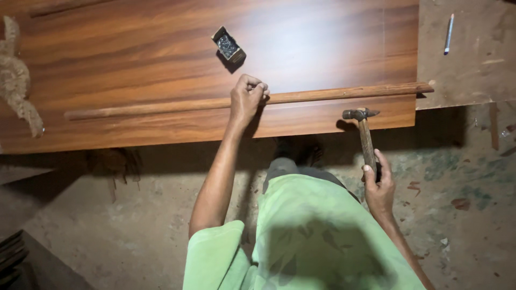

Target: The person hammers nails into a long wooden rod placed on a large wooden board. They repeatedly pick nails from a small box and drive them into the rod using a hammer.

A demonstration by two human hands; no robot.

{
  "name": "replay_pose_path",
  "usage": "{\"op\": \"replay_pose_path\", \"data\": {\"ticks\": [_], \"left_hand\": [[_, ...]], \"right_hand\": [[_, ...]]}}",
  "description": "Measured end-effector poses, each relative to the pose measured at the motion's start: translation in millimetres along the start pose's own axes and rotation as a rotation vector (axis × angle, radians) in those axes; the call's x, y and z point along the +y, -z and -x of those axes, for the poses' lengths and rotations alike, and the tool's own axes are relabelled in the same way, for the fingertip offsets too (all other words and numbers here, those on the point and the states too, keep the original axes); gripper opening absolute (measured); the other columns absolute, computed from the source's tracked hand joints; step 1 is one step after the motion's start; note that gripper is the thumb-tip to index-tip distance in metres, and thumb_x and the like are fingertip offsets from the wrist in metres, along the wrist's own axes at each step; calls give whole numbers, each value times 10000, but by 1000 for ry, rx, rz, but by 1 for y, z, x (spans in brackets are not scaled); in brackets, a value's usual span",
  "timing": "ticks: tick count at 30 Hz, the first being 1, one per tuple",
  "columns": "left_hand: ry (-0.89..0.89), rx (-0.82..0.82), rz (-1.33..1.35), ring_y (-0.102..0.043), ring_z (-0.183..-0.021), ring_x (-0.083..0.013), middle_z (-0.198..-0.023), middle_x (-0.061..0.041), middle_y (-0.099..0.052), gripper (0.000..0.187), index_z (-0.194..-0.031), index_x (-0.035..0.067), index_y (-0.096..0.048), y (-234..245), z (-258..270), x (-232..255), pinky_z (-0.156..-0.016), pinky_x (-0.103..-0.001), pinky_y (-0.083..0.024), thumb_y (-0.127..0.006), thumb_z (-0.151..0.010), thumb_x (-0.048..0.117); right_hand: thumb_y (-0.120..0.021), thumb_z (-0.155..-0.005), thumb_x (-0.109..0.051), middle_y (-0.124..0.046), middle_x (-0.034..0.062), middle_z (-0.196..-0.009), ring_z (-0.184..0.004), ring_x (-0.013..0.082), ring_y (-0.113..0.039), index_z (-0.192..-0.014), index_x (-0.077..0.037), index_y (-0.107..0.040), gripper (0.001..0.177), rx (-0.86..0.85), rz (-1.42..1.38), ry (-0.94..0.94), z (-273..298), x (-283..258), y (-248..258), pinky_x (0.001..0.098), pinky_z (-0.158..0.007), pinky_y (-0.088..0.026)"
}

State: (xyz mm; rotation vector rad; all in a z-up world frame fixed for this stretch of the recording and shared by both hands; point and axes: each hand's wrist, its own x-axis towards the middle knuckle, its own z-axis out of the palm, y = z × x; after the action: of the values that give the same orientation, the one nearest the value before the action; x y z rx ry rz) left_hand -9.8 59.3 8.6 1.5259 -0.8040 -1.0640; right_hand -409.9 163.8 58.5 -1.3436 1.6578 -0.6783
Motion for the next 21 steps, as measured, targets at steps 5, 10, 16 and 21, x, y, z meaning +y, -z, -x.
{"op": "replay_pose_path", "data": {"ticks": [5, 10, 16, 21], "left_hand": [[39, 26, 16, -668, -730, -111, -840, -75, -717, 158, -1102, -33, -720, -5, 19, -3, -652, -264, -561, -624, -985, 12], [-35, 55, 47, -736, -840, -95, -947, -78, -769, 141, -1064, -14, -702, -13, 33, -13, -842, -357, -605, -615, -974, 51], [-400, 133, -483, -617, -1223, -267, -1052, -31, -726, 72, -956, 118, -724, -20, 35, -32, -1222, -560, -124, -701, -935, 183], [-338, 142, -506, -598, -1220, -213, -1037, -5, -703, 58, -943, 131, -717, -26, 36, -40, -1231, -555, -162, -705, -918, 182]], "right_hand": [[-622, -1024, -108, -608, 24, -899, -750, 104, -540, -1493, -33, -525, 484, -31, -2, 44, -1, 3, -1, 270, -666, -460], [-610, -1031, -107, -584, 22, -886, -746, 104, -532, -1515, -41, -500, 501, -51, -33, 14, 1, 1, -1, 269, -660, -454], [-609, -1027, -96, -591, 26, -906, -751, 108, -540, -1521, -40, -491, 511, -59, 15, 6, 0, -5, -2, 272, -647, -452], [-610, -1027, -105, -600, 28, -877, -737, 114, -564, -1519, -38, -489, 512, -64, 39, 29, 3, -8, -2, 273, -651, -474]]}}
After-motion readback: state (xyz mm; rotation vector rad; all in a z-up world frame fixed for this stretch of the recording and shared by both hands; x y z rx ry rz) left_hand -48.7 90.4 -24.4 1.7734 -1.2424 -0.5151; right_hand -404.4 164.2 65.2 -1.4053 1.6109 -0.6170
